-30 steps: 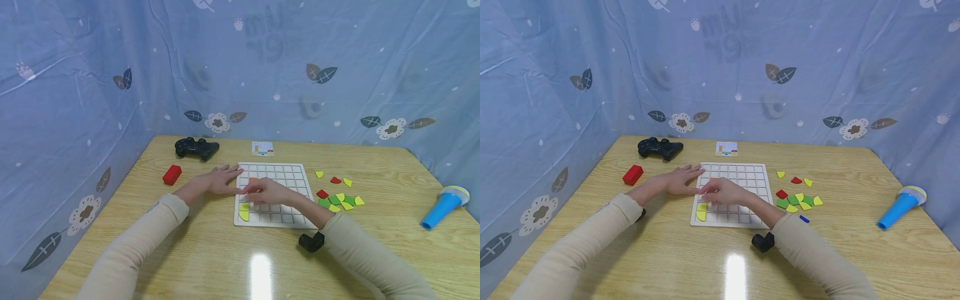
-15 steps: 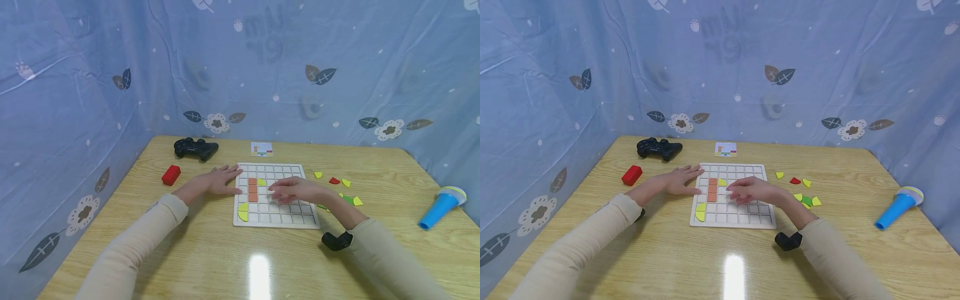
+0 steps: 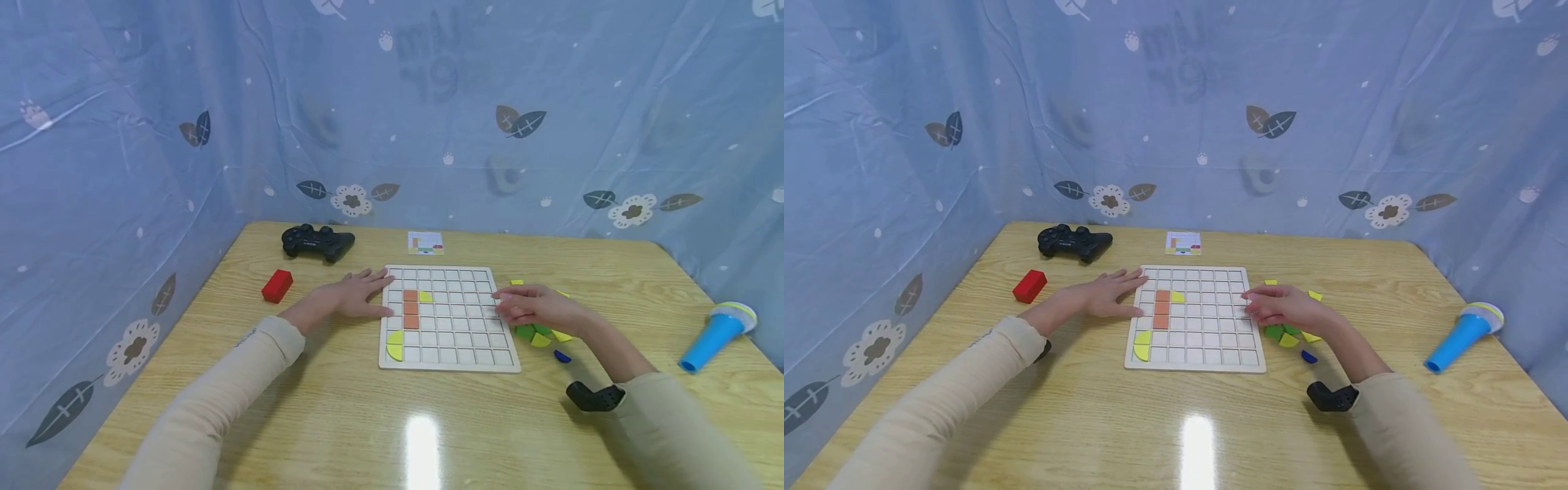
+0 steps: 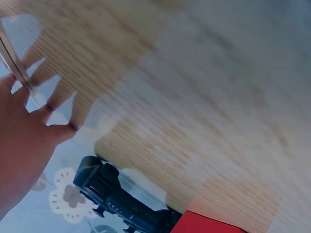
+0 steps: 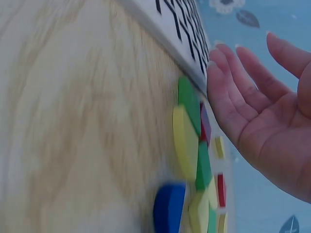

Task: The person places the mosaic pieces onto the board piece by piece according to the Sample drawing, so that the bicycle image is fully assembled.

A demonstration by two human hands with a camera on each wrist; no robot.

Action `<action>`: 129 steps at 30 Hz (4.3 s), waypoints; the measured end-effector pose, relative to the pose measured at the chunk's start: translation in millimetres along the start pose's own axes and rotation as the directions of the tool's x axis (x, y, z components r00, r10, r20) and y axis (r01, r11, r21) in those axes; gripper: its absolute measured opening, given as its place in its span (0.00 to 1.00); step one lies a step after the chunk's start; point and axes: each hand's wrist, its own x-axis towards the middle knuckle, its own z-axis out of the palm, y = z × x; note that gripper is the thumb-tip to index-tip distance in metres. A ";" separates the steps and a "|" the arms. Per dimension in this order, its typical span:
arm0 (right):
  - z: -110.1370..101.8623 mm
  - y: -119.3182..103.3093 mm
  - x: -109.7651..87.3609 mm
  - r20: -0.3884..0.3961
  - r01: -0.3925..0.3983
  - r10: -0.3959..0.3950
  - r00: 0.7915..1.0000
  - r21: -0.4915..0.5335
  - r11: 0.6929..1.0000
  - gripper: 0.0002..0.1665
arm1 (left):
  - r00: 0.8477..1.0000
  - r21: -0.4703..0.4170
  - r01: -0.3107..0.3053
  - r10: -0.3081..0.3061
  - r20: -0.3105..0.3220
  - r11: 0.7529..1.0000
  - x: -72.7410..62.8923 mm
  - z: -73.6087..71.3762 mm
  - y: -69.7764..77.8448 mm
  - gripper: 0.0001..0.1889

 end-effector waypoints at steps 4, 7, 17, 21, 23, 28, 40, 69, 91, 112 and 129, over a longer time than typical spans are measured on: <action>-7.3 6.2 -9.0 -0.020 0.015 -0.015 1.000 -0.029 0.999 0.35 | 1.000 0.003 0.006 -0.006 0.004 1.000 -1.0 0.3 -0.6 0.45; -10.9 8.9 -17.6 -0.034 0.024 -0.025 0.999 -0.032 0.999 0.35 | 1.000 0.006 0.010 -0.010 0.005 1.000 -1.7 0.7 -1.5 0.45; -17.4 17.9 -46.7 -0.085 0.027 -0.034 0.996 -0.089 0.996 0.35 | 1.000 0.004 -0.001 0.001 0.000 1.000 -1.6 0.5 -2.7 0.45; -17.6 22.1 -55.7 -0.099 0.043 -0.057 0.993 -0.139 0.989 0.34 | 1.000 0.011 -0.006 0.006 0.000 1.000 -1.1 0.5 -4.1 0.45; -17.7 23.8 -59.7 -0.100 0.057 -0.075 0.992 -0.172 0.984 0.32 | 1.000 0.014 -0.008 0.008 -0.003 1.000 -1.5 0.2 -3.9 0.45; -16.9 26.6 -65.7 -0.106 0.048 -0.073 0.992 -0.219 0.975 0.30 | 1.000 0.009 -0.006 0.006 -0.005 1.000 -2.4 -0.8 -2.1 0.45; -6.2 32.4 -68.1 -0.109 0.145 -0.195 0.975 -0.359 0.922 0.29 | 1.000 0.000 -0.006 0.006 -0.001 1.000 -2.7 -1.1 -0.2 0.45; 8.0 32.6 -59.9 -0.143 0.122 -0.237 0.961 -0.552 0.825 0.23 | 1.000 0.013 -0.015 0.015 -0.013 1.000 0.1 2.5 -1.6 0.45; 13.5 15.3 -51.5 -0.113 0.089 -0.155 0.981 -0.446 0.890 0.13 | 1.000 0.018 -0.009 0.010 -0.016 1.000 -1.0 2.3 -2.3 0.45; 44.4 -8.3 -17.1 -0.051 0.141 -0.170 0.984 -0.355 0.924 0.19 | 1.000 -0.013 -0.016 0.015 -0.012 1.000 -2.4 0.6 0.3 0.44; 79.0 -19.9 22.8 0.143 0.220 -0.180 0.973 -0.349 0.911 0.11 | 1.000 -0.018 -0.024 0.024 -0.007 1.000 -1.4 0.5 0.6 0.44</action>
